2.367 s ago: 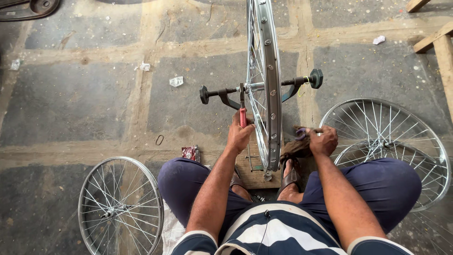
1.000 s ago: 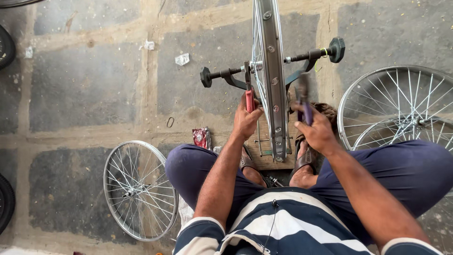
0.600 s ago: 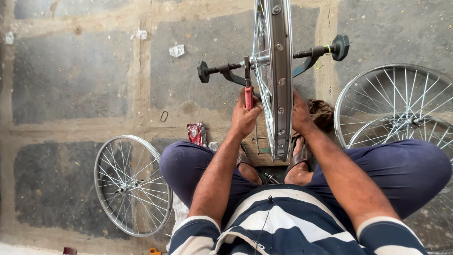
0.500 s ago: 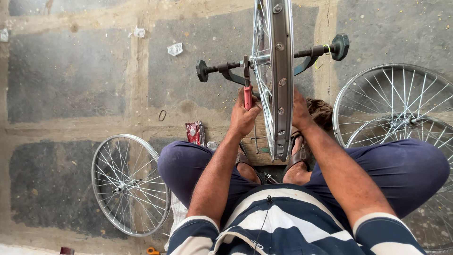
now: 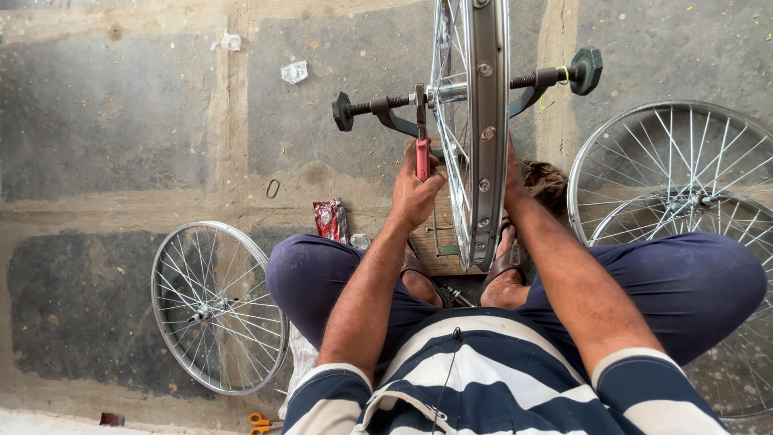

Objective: The person sits on the floor and uses pliers to adjust the spokes of a bicycle wheel mounted on a truing stand. They repeatedly rotate the wheel and tighten or loosen individual spokes to true the rim.

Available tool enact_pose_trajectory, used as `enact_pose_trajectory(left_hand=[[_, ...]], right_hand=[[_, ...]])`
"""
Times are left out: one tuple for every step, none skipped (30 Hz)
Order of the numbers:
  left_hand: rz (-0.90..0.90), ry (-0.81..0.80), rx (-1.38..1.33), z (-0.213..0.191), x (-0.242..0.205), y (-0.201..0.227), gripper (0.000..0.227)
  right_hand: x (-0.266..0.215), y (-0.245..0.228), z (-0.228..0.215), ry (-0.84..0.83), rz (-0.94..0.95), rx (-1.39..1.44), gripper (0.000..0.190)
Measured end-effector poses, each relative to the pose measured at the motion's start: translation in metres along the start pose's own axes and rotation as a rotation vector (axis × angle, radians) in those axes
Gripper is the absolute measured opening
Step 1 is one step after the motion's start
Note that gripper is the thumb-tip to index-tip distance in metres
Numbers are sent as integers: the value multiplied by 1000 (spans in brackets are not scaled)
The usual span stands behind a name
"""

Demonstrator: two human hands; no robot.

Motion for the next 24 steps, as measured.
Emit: enact_pose_trajectory(left_hand=[[3,0,-3,0,0,0,52],[7,1,-6,0,0,0,53],[-4,5,12,0,1,-1,50],[-16,9,30,0,1,-3,48],[-28,13,47,-1,2,-4,46],[-9,14,26,0,1,-3,48],[10,15,4,1,1,-3,49],[32,17,-16,1,2,-1,50],[33,20,-11,0,3,0,47],[34,26,-6,-1,3,1,45],[36,33,0,-2,4,1,42],[26,33,12,-2,3,1,41],[16,33,25,-2,1,0,41],[9,34,37,-2,2,0,40],[11,38,16,-2,2,1,43],[13,43,-5,-2,2,2,46],[15,48,-25,-2,3,2,49],[12,47,-26,-2,3,2,47],[8,45,-28,-2,4,2,44],[2,41,-29,-2,4,0,41],[0,42,-17,-2,4,-2,40],[-2,40,-4,-1,4,-3,40],[-4,38,9,-1,4,-5,39],[-8,34,4,-1,5,-6,39]], right_hand=[[-7,23,7,19,294,387,28],[-19,42,22,35,587,775,25],[-35,51,43,48,879,1165,23],[-40,51,47,-1,914,1104,22],[-45,51,48,-49,947,1042,22],[-50,50,46,-98,981,977,24],[-50,43,45,-86,958,1123,21],[-46,36,41,-73,928,1269,18],[-41,27,36,-58,894,1414,16],[-41,24,30,-130,969,1265,26],[-42,23,19,-200,1038,1112,36],[-44,21,8,-266,1104,956,46],[-42,16,2,-325,1096,907,45],[-37,13,-3,-382,1083,857,44],[-34,11,-5,-439,1069,806,43],[-28,10,-6,-406,1040,815,45],[-24,12,-6,-374,1011,823,48],[-19,13,-4,-342,981,833,52],[-5,11,-8,-352,752,626,62],[5,5,-11,-357,525,421,74],[12,-6,-12,-358,297,218,86],[10,-1,-11,-364,345,234,88],[8,3,-10,-370,394,250,91],[7,6,-10,-377,441,264,94]])
Point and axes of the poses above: each hand's wrist, its own x-axis towards the middle knuckle, its own z-axis out of the palm, y = z × x, the point moved 7 cm from there along x, towards the middle knuckle, and after that the axes turned 4 degrees about -y, right-handed, at the moved point
